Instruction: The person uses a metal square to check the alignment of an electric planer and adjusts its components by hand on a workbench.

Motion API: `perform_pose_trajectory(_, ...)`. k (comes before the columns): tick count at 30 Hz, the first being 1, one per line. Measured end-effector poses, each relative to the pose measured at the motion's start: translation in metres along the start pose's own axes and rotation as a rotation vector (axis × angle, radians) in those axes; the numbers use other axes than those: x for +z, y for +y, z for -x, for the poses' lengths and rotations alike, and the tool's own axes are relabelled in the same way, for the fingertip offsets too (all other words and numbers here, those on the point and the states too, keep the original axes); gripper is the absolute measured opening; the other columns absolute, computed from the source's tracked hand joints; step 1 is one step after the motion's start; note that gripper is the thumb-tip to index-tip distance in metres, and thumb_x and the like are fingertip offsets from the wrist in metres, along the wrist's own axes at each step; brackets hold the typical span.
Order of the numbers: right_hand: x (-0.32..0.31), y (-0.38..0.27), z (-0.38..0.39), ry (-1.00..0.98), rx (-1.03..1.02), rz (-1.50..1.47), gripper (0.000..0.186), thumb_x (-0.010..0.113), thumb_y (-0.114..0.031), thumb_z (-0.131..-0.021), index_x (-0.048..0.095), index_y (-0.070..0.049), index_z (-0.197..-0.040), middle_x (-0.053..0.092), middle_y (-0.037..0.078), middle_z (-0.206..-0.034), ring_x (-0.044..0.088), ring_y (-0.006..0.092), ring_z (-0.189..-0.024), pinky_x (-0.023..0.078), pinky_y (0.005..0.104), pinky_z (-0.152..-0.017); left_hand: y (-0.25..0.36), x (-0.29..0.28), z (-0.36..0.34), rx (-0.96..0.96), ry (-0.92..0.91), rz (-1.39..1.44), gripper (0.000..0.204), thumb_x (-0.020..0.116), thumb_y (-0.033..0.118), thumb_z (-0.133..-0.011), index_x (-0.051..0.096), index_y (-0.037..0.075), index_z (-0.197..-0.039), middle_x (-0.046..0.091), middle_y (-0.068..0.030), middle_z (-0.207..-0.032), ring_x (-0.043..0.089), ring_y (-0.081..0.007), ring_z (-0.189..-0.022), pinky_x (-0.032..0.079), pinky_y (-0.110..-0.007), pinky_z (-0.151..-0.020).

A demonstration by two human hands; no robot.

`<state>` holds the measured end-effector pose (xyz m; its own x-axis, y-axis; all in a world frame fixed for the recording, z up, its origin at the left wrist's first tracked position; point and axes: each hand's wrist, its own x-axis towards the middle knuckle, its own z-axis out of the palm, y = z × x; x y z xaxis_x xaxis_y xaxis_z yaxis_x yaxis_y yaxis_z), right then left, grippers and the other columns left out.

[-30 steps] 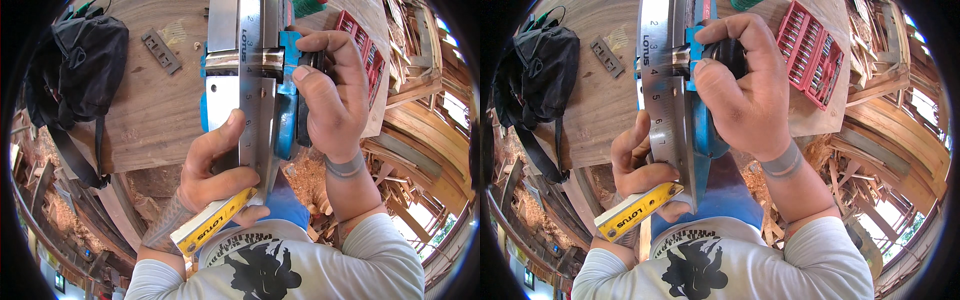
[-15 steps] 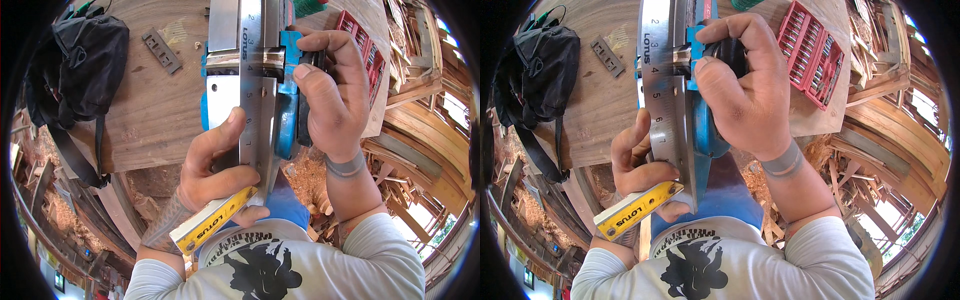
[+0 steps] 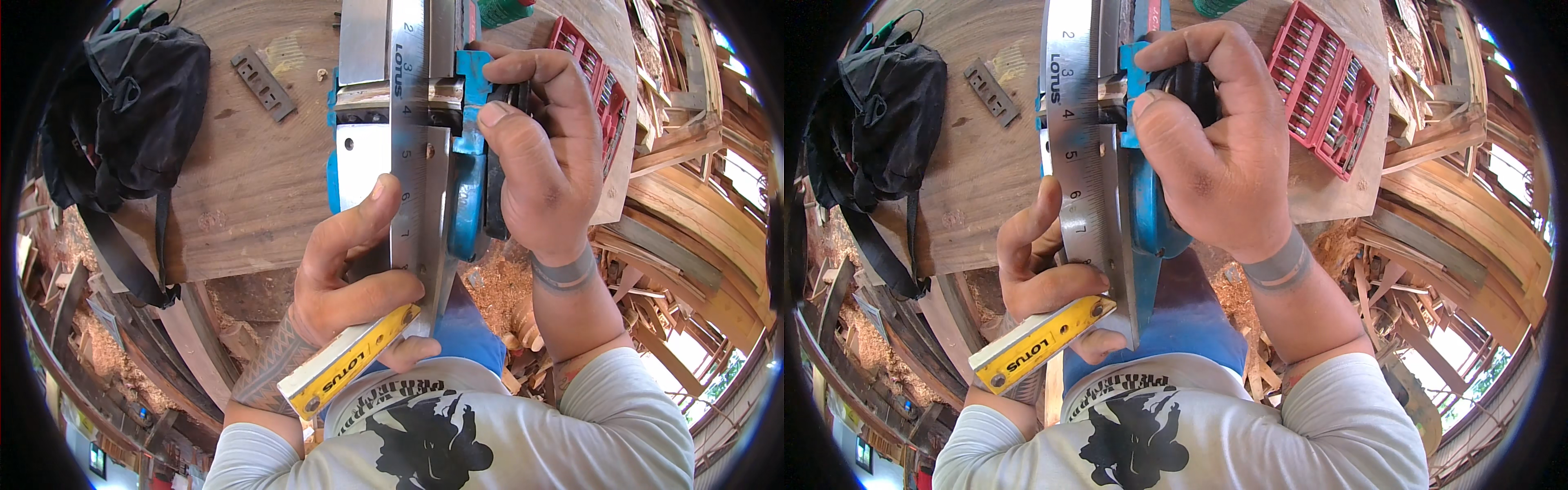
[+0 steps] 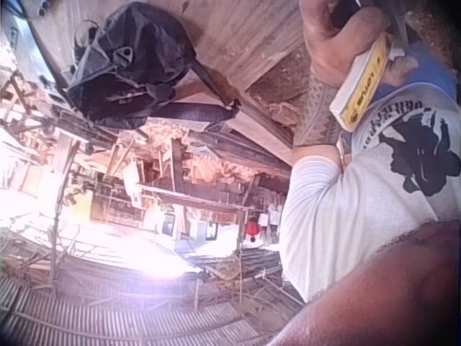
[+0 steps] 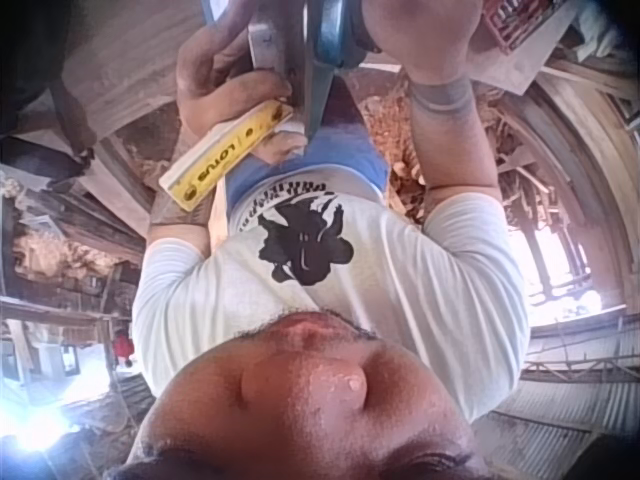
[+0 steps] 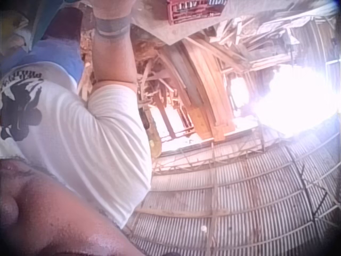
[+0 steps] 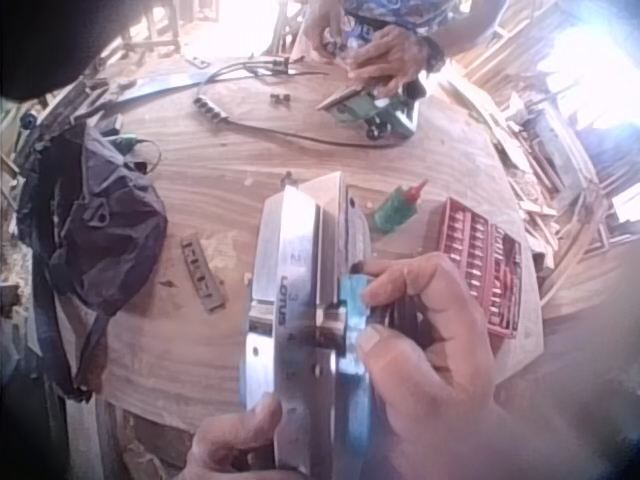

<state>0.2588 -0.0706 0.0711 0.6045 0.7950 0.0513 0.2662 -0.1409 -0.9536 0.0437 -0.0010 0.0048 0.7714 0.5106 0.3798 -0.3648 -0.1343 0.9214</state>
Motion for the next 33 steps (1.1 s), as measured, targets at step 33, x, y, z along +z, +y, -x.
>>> perform_pose_trajectory(33,0.005,0.001,-0.003,0.079,-0.006,-0.078,0.02,0.063,0.002,-0.091,0.063,0.003,-0.111,0.064,0.006,-0.108,0.054,0.0071,-0.083,0.048,0.0241,-0.077,-0.018,0.005,0.003,0.126,0.054,0.133,0.052,0.095,0.048,-0.081,0.076,0.001,-0.094,0.029,-0.0312,-0.167,0.059,-0.0537,-0.136,0.058,-0.047,-0.104)
